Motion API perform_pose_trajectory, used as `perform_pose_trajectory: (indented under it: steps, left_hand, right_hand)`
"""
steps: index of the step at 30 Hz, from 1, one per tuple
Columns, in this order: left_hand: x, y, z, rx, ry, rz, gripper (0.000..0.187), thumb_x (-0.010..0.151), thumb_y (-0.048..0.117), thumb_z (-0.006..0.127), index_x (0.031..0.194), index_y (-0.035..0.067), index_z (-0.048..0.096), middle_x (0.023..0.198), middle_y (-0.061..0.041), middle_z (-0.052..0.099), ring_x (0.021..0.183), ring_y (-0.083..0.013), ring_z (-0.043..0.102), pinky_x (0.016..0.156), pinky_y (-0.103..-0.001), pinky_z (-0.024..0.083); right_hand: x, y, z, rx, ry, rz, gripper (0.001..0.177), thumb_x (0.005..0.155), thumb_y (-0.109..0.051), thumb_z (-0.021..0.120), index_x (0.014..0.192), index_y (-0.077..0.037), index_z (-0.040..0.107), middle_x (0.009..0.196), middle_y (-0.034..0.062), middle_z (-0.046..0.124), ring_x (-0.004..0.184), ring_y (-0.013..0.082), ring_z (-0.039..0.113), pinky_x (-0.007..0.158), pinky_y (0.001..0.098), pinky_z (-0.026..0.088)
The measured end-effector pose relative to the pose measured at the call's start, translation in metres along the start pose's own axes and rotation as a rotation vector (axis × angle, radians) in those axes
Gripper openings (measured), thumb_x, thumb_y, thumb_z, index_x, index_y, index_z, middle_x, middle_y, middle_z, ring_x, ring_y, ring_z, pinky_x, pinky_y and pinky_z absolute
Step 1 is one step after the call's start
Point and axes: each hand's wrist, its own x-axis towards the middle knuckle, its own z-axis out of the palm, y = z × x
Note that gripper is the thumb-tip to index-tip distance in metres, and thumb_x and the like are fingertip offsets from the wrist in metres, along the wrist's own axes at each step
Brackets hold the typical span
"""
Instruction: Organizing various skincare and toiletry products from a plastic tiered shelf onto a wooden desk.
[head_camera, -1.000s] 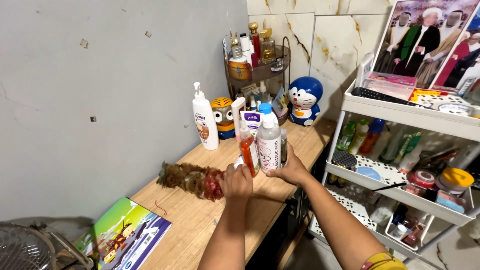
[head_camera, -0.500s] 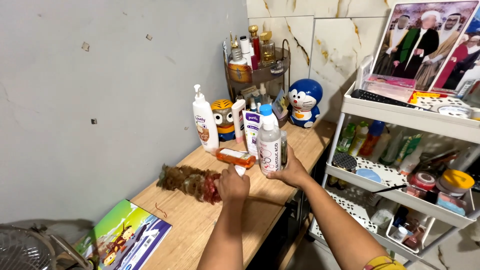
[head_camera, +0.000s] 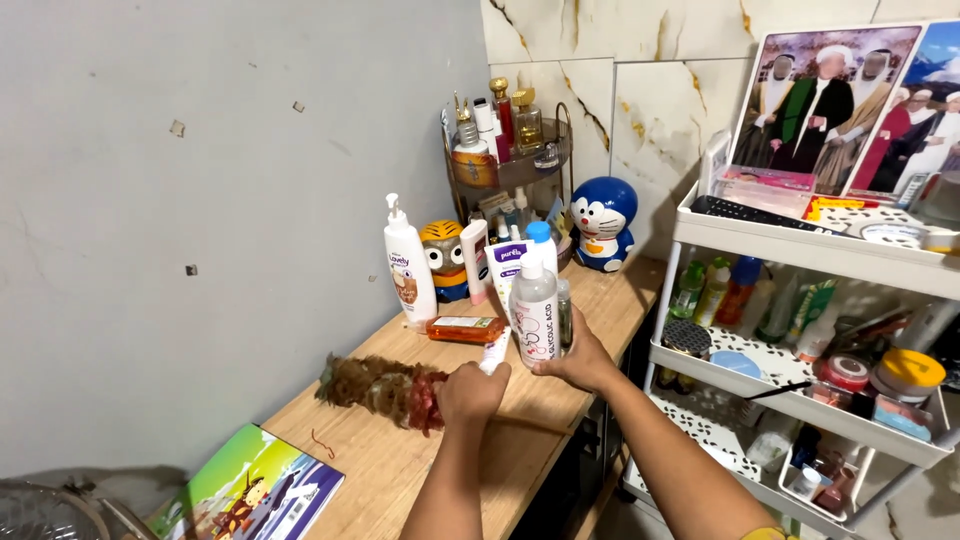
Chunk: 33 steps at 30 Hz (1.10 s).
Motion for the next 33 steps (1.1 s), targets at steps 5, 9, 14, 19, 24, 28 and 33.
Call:
perform_pose_trajectory:
  steps: [5, 9, 14, 19, 24, 28, 33]
  left_hand:
    - [-0.006, 0.0, 0.003, 0.078, 0.038, 0.089, 0.063, 0.084, 0.061, 0.056, 0.107, 0.005, 0.075, 0.107, -0.023, 0.074, 0.106, -0.0378, 0.07, 0.108, -0.049, 0.039]
    - [0.003, -0.006, 0.018, 0.207, 0.118, 0.181, 0.059, 0.085, 0.06, 0.059, 0.108, 0.006, 0.071, 0.107, -0.019, 0.074, 0.104, -0.0361, 0.07, 0.103, -0.054, 0.039]
    - [0.006, -0.012, 0.028, 0.156, 0.228, 0.219, 0.053, 0.081, 0.049, 0.067, 0.11, 0.004, 0.069, 0.114, -0.017, 0.068, 0.106, -0.0359, 0.066, 0.099, -0.057, 0.039]
    - [0.018, -0.021, 0.043, 0.157, 0.276, 0.143, 0.05, 0.083, 0.04, 0.067, 0.117, 0.003, 0.067, 0.12, -0.015, 0.064, 0.112, -0.0359, 0.062, 0.101, -0.053, 0.04]
    - [0.019, -0.023, 0.044, 0.125, 0.392, 0.227, 0.07, 0.076, 0.041, 0.069, 0.134, 0.004, 0.056, 0.13, -0.018, 0.055, 0.126, -0.038, 0.05, 0.103, -0.063, 0.032]
    - [0.022, -0.019, 0.036, 0.049, 0.366, 0.216, 0.071, 0.086, 0.048, 0.064, 0.142, 0.006, 0.051, 0.136, -0.019, 0.053, 0.13, -0.0399, 0.048, 0.108, -0.067, 0.026]
    - [0.031, -0.008, 0.005, -0.033, 0.329, 0.055, 0.051, 0.098, 0.039, 0.06, 0.137, 0.007, 0.059, 0.144, -0.021, 0.052, 0.135, -0.0404, 0.048, 0.115, -0.059, 0.031]
  right_hand:
    - [-0.004, -0.014, -0.002, -0.072, -0.009, 0.079, 0.138, 0.05, -0.016, 0.1, 0.16, -0.014, 0.017, 0.151, 0.015, 0.05, 0.14, 0.0283, 0.049, 0.116, 0.0385, 0.038]
    - [0.0, 0.002, 0.0, -0.017, 0.034, -0.054, 0.132, 0.052, -0.014, 0.099, 0.157, -0.01, 0.02, 0.149, 0.0166, 0.052, 0.138, 0.0287, 0.051, 0.115, 0.0389, 0.04]
    - [-0.002, -0.001, 0.002, 0.047, 0.06, -0.055, 0.124, 0.054, -0.01, 0.094, 0.156, -0.01, 0.024, 0.143, 0.0149, 0.057, 0.132, 0.0269, 0.057, 0.11, 0.037, 0.046]
    - [-0.003, -0.004, 0.004, -0.004, 0.097, -0.025, 0.119, 0.057, -0.008, 0.094, 0.155, -0.01, 0.027, 0.142, 0.0142, 0.059, 0.131, 0.0255, 0.058, 0.11, 0.0365, 0.046]
    - [-0.011, -0.027, 0.002, -0.071, 0.121, -0.003, 0.121, 0.054, -0.016, 0.097, 0.153, -0.008, 0.029, 0.143, 0.0158, 0.057, 0.133, 0.0266, 0.057, 0.112, 0.037, 0.045]
    - [-0.018, -0.04, 0.002, -0.143, 0.182, 0.021, 0.13, 0.055, -0.024, 0.1, 0.157, -0.008, 0.021, 0.15, 0.0212, 0.043, 0.138, 0.0312, 0.049, 0.115, 0.0388, 0.042]
    - [-0.018, -0.037, 0.002, -0.241, 0.167, -0.005, 0.138, 0.055, -0.033, 0.1, 0.159, -0.004, 0.013, 0.153, 0.0238, 0.037, 0.141, 0.0354, 0.043, 0.116, 0.0403, 0.038]
